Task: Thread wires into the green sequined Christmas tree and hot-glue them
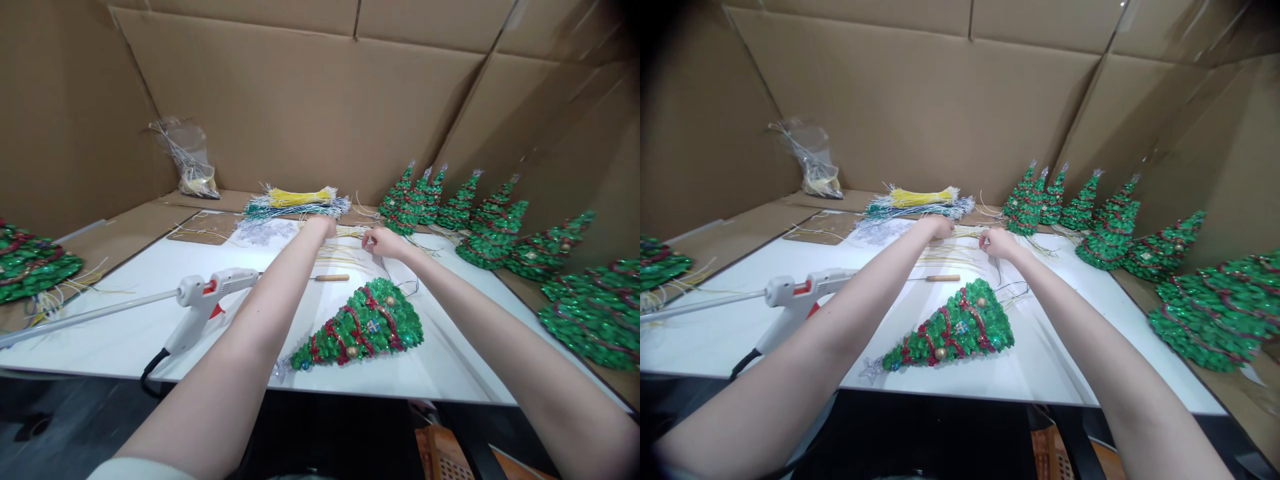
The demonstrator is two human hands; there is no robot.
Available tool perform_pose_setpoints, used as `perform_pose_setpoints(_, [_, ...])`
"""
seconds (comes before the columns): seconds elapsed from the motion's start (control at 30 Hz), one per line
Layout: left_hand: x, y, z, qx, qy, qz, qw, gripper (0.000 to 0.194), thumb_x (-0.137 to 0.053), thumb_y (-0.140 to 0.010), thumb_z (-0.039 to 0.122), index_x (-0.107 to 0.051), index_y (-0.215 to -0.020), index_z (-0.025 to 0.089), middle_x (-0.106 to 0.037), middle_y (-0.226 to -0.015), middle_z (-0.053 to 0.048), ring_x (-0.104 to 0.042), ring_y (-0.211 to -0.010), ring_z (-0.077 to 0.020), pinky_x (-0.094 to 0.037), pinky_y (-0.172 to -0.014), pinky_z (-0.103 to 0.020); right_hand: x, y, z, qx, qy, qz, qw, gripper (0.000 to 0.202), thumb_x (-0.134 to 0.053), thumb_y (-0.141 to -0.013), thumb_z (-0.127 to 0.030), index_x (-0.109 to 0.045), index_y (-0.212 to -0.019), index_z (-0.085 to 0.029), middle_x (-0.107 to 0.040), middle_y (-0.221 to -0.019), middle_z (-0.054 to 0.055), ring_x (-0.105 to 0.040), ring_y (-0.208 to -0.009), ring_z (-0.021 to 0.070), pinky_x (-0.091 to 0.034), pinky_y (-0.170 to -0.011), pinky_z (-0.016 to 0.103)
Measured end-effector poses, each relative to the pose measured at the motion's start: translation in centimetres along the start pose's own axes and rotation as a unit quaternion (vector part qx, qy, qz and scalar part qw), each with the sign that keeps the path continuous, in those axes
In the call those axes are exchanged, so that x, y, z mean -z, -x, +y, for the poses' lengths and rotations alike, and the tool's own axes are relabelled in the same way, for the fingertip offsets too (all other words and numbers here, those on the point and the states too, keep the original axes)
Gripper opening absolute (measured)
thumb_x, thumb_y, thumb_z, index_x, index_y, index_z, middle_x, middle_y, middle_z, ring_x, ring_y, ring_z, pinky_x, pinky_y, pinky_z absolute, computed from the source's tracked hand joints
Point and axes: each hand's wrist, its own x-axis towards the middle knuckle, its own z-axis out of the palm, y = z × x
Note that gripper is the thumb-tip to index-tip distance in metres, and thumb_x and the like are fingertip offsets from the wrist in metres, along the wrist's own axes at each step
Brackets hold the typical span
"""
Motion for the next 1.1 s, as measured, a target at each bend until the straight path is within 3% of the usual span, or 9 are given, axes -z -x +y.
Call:
perform_pose_setpoints(0.43, [0.11, 0.17, 0.14, 0.007, 0.010, -0.006, 1.000, 0.033, -0.058, -0.094, 0.033, -0.058, -0.124, 0.018, -0.057, -0.129, -0.010, -0.059, -0.112, -0.0239, -0.052, -0.094, -0.045, -0.59, -0.29, 0.01, 0.011, -0.012, 0.007, 1.000, 0.023, -0.057, -0.079, -0.013, -0.073, -0.095, -0.019, -0.066, -0.091, 0.008, -0.060, -0.086, 0.0203, -0.041, -0.075, 0.024])
perform_pose_setpoints(1.1, [-0.08, -0.29, 0.06, 0.009, 0.010, -0.004, 1.000, 0.032, -0.058, -0.094, 0.033, -0.058, -0.123, 0.017, -0.058, -0.127, -0.010, -0.060, -0.110, -0.0232, -0.053, -0.092, -0.044, 0.38, 0.20, -0.42, 0.055, -0.071, 0.017, 0.996, 0.031, -0.052, -0.072, -0.007, -0.074, -0.091, -0.018, -0.056, -0.077, 0.003, -0.052, -0.073, 0.0159, -0.038, -0.069, 0.023])
